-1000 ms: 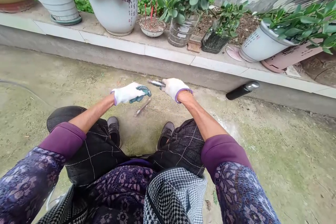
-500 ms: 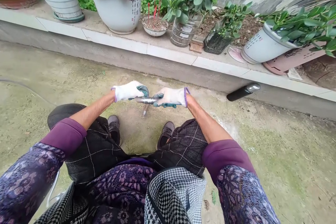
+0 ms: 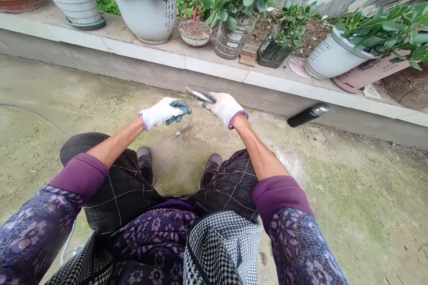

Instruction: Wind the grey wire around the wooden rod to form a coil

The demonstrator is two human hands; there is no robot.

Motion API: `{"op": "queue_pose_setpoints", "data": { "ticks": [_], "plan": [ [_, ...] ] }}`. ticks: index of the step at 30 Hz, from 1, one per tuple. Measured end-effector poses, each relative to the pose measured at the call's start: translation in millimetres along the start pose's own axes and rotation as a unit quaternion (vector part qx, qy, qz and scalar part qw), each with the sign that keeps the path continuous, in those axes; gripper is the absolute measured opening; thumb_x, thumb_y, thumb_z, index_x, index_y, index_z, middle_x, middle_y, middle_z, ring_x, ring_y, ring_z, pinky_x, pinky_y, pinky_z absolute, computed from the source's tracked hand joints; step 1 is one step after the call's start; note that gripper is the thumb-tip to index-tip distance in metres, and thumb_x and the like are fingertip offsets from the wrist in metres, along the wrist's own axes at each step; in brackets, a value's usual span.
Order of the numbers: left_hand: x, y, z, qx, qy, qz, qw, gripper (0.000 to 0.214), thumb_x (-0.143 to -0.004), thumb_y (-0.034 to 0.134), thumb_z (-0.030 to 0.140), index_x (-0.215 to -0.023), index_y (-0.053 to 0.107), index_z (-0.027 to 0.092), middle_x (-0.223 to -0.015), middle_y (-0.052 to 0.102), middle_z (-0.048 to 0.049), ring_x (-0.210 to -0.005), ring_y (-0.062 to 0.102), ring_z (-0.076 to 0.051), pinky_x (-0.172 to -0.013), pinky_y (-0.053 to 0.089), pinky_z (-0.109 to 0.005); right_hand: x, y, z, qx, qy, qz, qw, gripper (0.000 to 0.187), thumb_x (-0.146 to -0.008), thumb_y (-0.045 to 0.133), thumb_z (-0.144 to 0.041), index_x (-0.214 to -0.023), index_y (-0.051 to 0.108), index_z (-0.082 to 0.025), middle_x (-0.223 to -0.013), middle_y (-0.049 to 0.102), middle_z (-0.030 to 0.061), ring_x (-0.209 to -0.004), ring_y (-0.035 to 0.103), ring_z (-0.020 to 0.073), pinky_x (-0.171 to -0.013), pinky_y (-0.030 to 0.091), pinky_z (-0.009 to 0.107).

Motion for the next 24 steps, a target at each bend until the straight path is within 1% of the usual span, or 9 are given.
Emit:
{"op": "queue_pose_setpoints", "data": {
  "ticks": [3,6,8,11,14,16,18,21,24],
  "plan": [
    [-1.8,2.5,-0.6,0.042,0.029,0.004,0.999,0.025,-0.085,0.06,0.025,-0.102,0.072,0.011,-0.058,0.06,0.0014,-0.037,0.039,-0.005,-0.036,0.031,-0.019,14.1,-3.8,-9.5,-0.233,0.007,-0.016,0.972,0.039,-0.082,0.065,-0.044,-0.109,0.066,-0.015,-0.062,0.051,-0.0028,-0.047,0.041,0.0095,-0.043,0.036,0.022],
    [-6.1,1.4,-5.3,0.042,0.03,-0.002,0.999,0.021,-0.083,0.06,0.024,-0.094,0.073,0.011,-0.057,0.058,0.0013,-0.037,0.039,-0.005,-0.036,0.031,-0.019,29.6,-4.4,-22.0,-0.347,-0.034,-0.106,0.931,0.044,-0.079,0.069,-0.046,-0.108,0.064,-0.014,-0.06,0.046,-0.0061,-0.043,0.035,0.0069,-0.038,0.033,0.021],
    [-8.2,-1.4,-7.7,0.013,0.038,0.0,0.999,0.018,-0.079,0.063,0.021,-0.09,0.074,0.011,-0.056,0.058,0.0014,-0.038,0.039,-0.005,-0.037,0.03,-0.018,37.5,2.2,-26.6,-0.321,-0.048,-0.216,0.921,0.044,-0.077,0.071,-0.046,-0.107,0.065,-0.015,-0.059,0.046,-0.0063,-0.044,0.037,0.007,-0.037,0.032,0.02],
    [-8.3,-3.7,-8.4,-0.063,0.047,-0.002,0.997,0.018,-0.073,0.065,0.018,-0.086,0.076,0.013,-0.058,0.061,0.0018,-0.041,0.041,-0.006,-0.039,0.03,-0.018,40.1,21.1,-24.8,-0.133,-0.056,-0.325,0.935,0.031,-0.08,0.069,-0.043,-0.098,0.068,-0.018,-0.06,0.05,-0.0047,-0.046,0.041,0.0083,-0.04,0.032,0.021],
    [-5.9,-0.7,-7.6,-0.134,0.021,0.002,0.991,0.016,-0.068,0.066,0.015,-0.079,0.077,0.015,-0.052,0.059,0.0027,-0.042,0.044,-0.007,-0.04,0.03,-0.019,29.2,37.5,-19.2,0.076,-0.061,-0.286,0.953,0.013,-0.08,0.069,-0.031,-0.076,0.067,-0.019,-0.056,0.05,-0.0025,-0.048,0.042,0.0101,-0.046,0.031,0.024],
    [-4.6,3.2,-6.7,-0.146,0.005,0.008,0.989,0.014,-0.067,0.067,0.013,-0.077,0.076,0.014,-0.049,0.058,0.0024,-0.042,0.044,-0.007,-0.04,0.03,-0.02,20.0,40.6,-16.5,0.143,-0.056,-0.232,0.961,0.009,-0.078,0.07,-0.024,-0.072,0.067,-0.018,-0.055,0.051,-0.0004,-0.05,0.044,0.0124,-0.051,0.031,0.027],
    [-4.1,6.9,-6.2,-0.12,-0.002,0.009,0.993,0.016,-0.069,0.067,0.014,-0.082,0.076,0.014,-0.051,0.061,0.0015,-0.04,0.044,-0.007,-0.039,0.03,-0.02,12.7,36.1,-14.2,0.171,-0.049,-0.181,0.967,0.01,-0.081,0.067,-0.026,-0.084,0.072,-0.018,-0.062,0.057,0.0024,-0.056,0.048,0.0149,-0.057,0.032,0.029],
    [-4.4,8.5,-6.1,-0.047,0.006,0.015,0.999,0.022,-0.075,0.065,0.018,-0.094,0.076,0.015,-0.058,0.066,-0.0008,-0.037,0.042,-0.006,-0.038,0.031,-0.02,6.2,20.9,-11.0,0.167,-0.042,-0.101,0.98,0.027,-0.087,0.06,-0.036,-0.104,0.072,-0.019,-0.079,0.065,0.0051,-0.066,0.053,0.0164,-0.062,0.035,0.029],
    [-4.9,6.8,-7.2,0.008,0.026,0.015,1.0,0.023,-0.079,0.062,0.021,-0.096,0.076,0.014,-0.063,0.069,-0.0025,-0.035,0.04,-0.006,-0.036,0.031,-0.02,4.5,7.4,-8.2,0.063,-0.027,-0.032,0.997,0.03,-0.085,0.062,-0.04,-0.103,0.07,-0.018,-0.074,0.062,0.0021,-0.062,0.051,0.0142,-0.059,0.038,0.026]
  ]
}}
Point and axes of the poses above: each hand's wrist, its own x-axis away from the middle knuckle, its own y-axis out of the palm, z = x × y, the point moved 3 cm from there along -x, towards the middle knuckle
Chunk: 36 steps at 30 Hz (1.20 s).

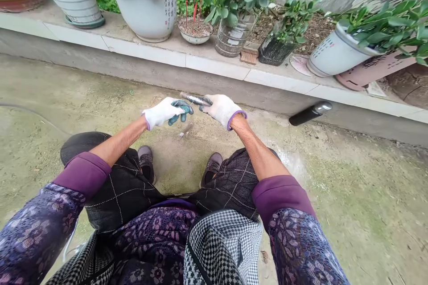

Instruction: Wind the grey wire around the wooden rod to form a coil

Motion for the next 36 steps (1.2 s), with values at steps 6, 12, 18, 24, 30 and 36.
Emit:
{"op": "queue_pose_setpoints", "data": {
  "ticks": [6,12,18,24,30,36],
  "plan": [
    [-1.5,-2.4,-6.2,0.039,-0.013,-0.017,0.999,0.022,-0.081,0.061,0.023,-0.094,0.075,0.013,-0.051,0.052,0.0037,-0.035,0.036,-0.005,-0.034,0.027,-0.019,16.7,-13.7,-2.0,-0.338,0.012,-0.002,0.941,0.04,-0.08,0.068,-0.043,-0.108,0.065,-0.014,-0.062,0.049,-0.0029,-0.046,0.037,0.0081,-0.04,0.034,0.022],
    [3.9,-4.4,4.2,-0.06,-0.017,-0.026,0.998,0.019,-0.073,0.063,0.016,-0.087,0.075,0.013,-0.053,0.056,0.0028,-0.041,0.041,-0.006,-0.038,0.027,-0.018,35.4,8.6,-18.8,-0.192,-0.061,-0.272,0.941,0.036,-0.081,0.067,-0.045,-0.103,0.069,-0.016,-0.064,0.052,-0.002,-0.048,0.043,0.0085,-0.04,0.034,0.02],
    [6.8,1.8,7.0,-0.171,-0.03,-0.027,0.984,0.014,-0.068,0.062,0.011,-0.073,0.074,0.014,-0.053,0.059,0.0022,-0.049,0.047,-0.008,-0.045,0.032,-0.017,15.4,34.7,-17.8,0.109,-0.062,-0.212,0.969,0.012,-0.077,0.069,-0.03,-0.079,0.071,-0.017,-0.061,0.056,0.0035,-0.055,0.045,0.0135,-0.05,0.03,0.026],
    [0.6,2.0,-2.3,-0.039,-0.015,-0.006,0.999,0.025,-0.083,0.059,0.023,-0.1,0.074,0.014,-0.064,0.066,0.0,-0.035,0.038,-0.005,-0.035,0.028,-0.018,-0.4,7.7,-1.2,0.137,-0.005,-0.043,0.99,0.028,-0.086,0.059,-0.039,-0.103,0.071,-0.021,-0.08,0.067,0.005,-0.066,0.055,0.0165,-0.059,0.036,0.027],
    [-1.3,0.1,-4.7,0.047,0.005,-0.035,0.998,0.024,-0.084,0.057,0.023,-0.097,0.074,0.011,-0.062,0.063,0.0002,-0.035,0.04,-0.005,-0.034,0.032,-0.019,12.0,-8.7,-1.7,-0.204,0.015,-0.005,0.979,0.032,-0.083,0.068,-0.038,-0.104,0.069,-0.014,-0.062,0.053,-0.0021,-0.049,0.043,0.0094,-0.045,0.037,0.022],
    [-6.9,-2.9,-6.8,0.018,0.022,-0.036,0.999,0.013,-0.075,0.06,0.018,-0.081,0.071,0.013,-0.056,0.054,0.0034,-0.039,0.04,-0.006,-0.037,0.031,-0.018,33.6,0.1,-15.2,-0.32,-0.065,-0.218,0.92,0.048,-0.076,0.074,-0.045,-0.113,0.071,-0.013,-0.061,0.052,-0.0039,-0.044,0.041,0.0067,-0.038,0.035,0.019]
  ]
}}
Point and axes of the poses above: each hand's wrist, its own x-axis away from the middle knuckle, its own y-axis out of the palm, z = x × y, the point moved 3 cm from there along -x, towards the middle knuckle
